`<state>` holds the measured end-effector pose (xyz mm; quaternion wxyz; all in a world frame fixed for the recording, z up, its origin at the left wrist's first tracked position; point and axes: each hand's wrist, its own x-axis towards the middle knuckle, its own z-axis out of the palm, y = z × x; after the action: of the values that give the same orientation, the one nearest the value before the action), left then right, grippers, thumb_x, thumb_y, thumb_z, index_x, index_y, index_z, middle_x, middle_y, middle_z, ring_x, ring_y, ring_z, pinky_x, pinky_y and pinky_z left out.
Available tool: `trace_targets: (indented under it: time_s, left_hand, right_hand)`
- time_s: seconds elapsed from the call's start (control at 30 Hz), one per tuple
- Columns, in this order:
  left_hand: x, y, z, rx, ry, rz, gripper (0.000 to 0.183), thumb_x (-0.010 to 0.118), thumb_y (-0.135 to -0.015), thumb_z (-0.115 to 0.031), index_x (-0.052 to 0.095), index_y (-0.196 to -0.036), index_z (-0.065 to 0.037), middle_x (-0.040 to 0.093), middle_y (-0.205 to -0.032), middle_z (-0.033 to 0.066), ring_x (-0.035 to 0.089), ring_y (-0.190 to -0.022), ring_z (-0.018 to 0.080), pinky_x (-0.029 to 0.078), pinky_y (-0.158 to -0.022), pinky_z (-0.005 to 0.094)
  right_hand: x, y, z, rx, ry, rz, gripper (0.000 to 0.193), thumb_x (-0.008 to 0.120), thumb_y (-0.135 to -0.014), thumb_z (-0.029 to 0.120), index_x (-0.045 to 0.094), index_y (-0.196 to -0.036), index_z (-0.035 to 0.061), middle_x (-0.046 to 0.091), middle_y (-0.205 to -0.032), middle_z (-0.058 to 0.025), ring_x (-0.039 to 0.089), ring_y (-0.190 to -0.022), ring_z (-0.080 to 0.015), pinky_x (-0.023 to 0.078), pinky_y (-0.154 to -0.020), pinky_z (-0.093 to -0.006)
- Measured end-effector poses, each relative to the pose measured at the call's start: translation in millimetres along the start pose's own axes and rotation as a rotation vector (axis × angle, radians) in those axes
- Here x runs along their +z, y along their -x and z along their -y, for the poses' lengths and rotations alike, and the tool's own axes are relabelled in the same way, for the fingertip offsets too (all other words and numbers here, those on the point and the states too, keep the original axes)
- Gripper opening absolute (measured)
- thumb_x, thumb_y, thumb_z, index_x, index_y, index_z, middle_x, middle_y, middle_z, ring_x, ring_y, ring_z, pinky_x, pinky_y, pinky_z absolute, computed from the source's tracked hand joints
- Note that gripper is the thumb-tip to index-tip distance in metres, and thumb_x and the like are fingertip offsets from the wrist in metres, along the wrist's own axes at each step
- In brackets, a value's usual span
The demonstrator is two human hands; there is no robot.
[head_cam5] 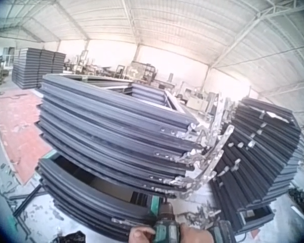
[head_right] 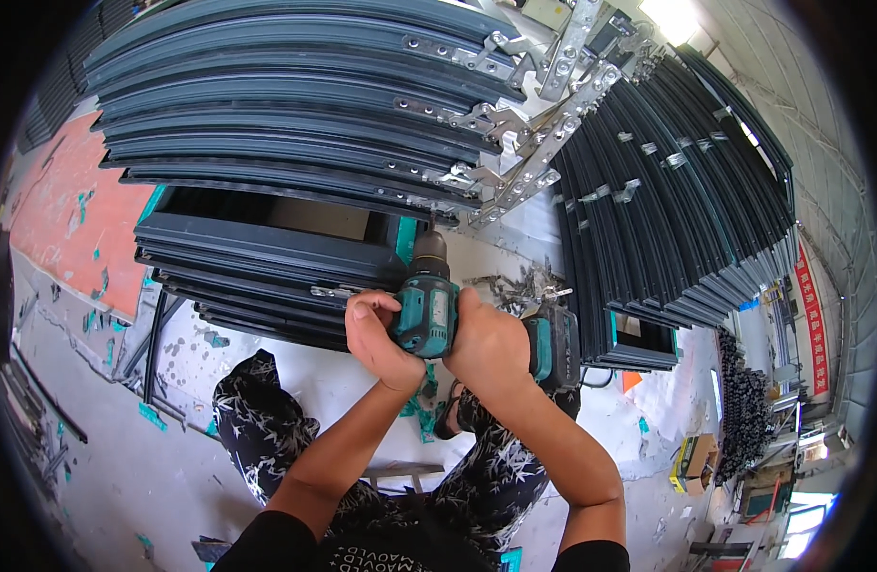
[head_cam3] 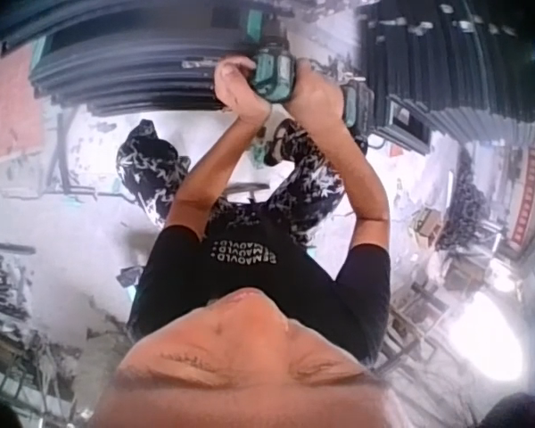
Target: The person uses a power drill to drive screws into the corners of metal frames, picking screws from a metal bowl and positioning them by hand before drilling.
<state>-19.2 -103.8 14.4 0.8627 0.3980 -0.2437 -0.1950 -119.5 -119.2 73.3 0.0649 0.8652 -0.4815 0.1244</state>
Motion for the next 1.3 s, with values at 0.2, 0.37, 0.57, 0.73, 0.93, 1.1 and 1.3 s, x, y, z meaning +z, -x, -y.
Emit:
trace_targets:
  time_s: [0.2,0.37,0.57,0.73,0.93,1.1,1.3]
  left_hand:
    - [5.8,-5.8,-16.1,-0.019,0.027,0.036,0.035,0.033,-0.100,-0.026,0.051,-0.081,-0.003,0.049,-0.079,0.0016,0.040,-0.068,0.0076,0.032,-0.061,0.0231]
    - [10.6,-12.2,-19.3,0.067,-0.048,0.082,0.035,0.036,-0.099,-0.025,0.053,-0.080,-0.001,0.046,-0.072,-0.0006,0.036,-0.063,0.0067,0.030,-0.059,0.0230]
    - [2.2,-71.6,-32.5,-0.047,-0.141,0.209,0.028,0.046,-0.096,-0.023,0.061,-0.084,-0.003,0.051,-0.066,-0.0007,0.039,-0.057,0.0082,0.033,-0.054,0.0253]
    - [-22.6,-150.7,-12.7,0.417,-1.383,0.408,0.015,0.061,-0.084,-0.022,0.064,-0.083,-0.007,0.065,-0.079,0.0107,0.063,-0.073,0.0332,0.051,-0.065,0.0409]
    - [-11.3,-164.7,-5.6,0.918,-1.566,0.618,0.008,0.062,-0.075,-0.020,0.063,-0.074,-0.011,0.063,-0.077,0.0054,0.064,-0.072,0.0246,0.053,-0.058,0.0372]
    - [0.6,-175.2,-7.1,0.905,-1.705,1.006,0.010,0.058,-0.076,-0.010,0.067,-0.077,-0.009,0.069,-0.079,0.0076,0.068,-0.073,0.0267,0.054,-0.058,0.0384]
    - [13.1,-178.1,-15.2,0.917,-1.789,1.227,0.014,0.057,-0.078,-0.008,0.070,-0.085,-0.008,0.070,-0.085,0.0096,0.069,-0.080,0.0270,0.055,-0.064,0.0374]
  right_hand:
    - [-8.6,-2.3,2.8,0.014,-0.052,0.005,0.037,0.072,-0.063,0.011,0.047,-0.089,0.0020,0.059,-0.066,-0.0164,0.062,-0.062,-0.0359,0.049,-0.056,-0.0434]
    - [-14.8,-3.9,3.4,0.090,-0.059,0.073,0.038,0.072,-0.062,0.010,0.048,-0.091,0.0025,0.062,-0.069,-0.0184,0.063,-0.067,-0.0377,0.050,-0.060,-0.0453]
    - [-19.1,-5.9,-0.5,0.141,-0.067,0.087,0.031,0.066,-0.071,0.019,0.048,-0.091,0.0015,0.062,-0.069,-0.0203,0.062,-0.067,-0.0407,0.050,-0.061,-0.0472]
    - [-20.1,-6.0,-7.1,0.156,-0.121,0.129,0.036,0.067,-0.068,0.018,0.050,-0.096,0.0038,0.063,-0.073,-0.0214,0.061,-0.072,-0.0423,0.049,-0.066,-0.0485]
    - [-25.8,-6.4,-17.7,0.118,-0.102,0.135,0.038,0.067,-0.069,0.022,0.051,-0.098,0.0035,0.064,-0.074,-0.0216,0.063,-0.074,-0.0415,0.050,-0.067,-0.0471]
    - [-39.3,-6.9,-11.4,0.135,-0.115,0.185,0.037,0.066,-0.067,0.017,0.054,-0.100,0.0033,0.065,-0.077,-0.0215,0.063,-0.076,-0.0405,0.051,-0.069,-0.0467]
    - [-30.5,-2.4,-6.0,0.171,-0.109,0.180,0.038,0.066,-0.065,0.015,0.054,-0.099,0.0029,0.065,-0.077,-0.0206,0.064,-0.076,-0.0398,0.051,-0.069,-0.0469]
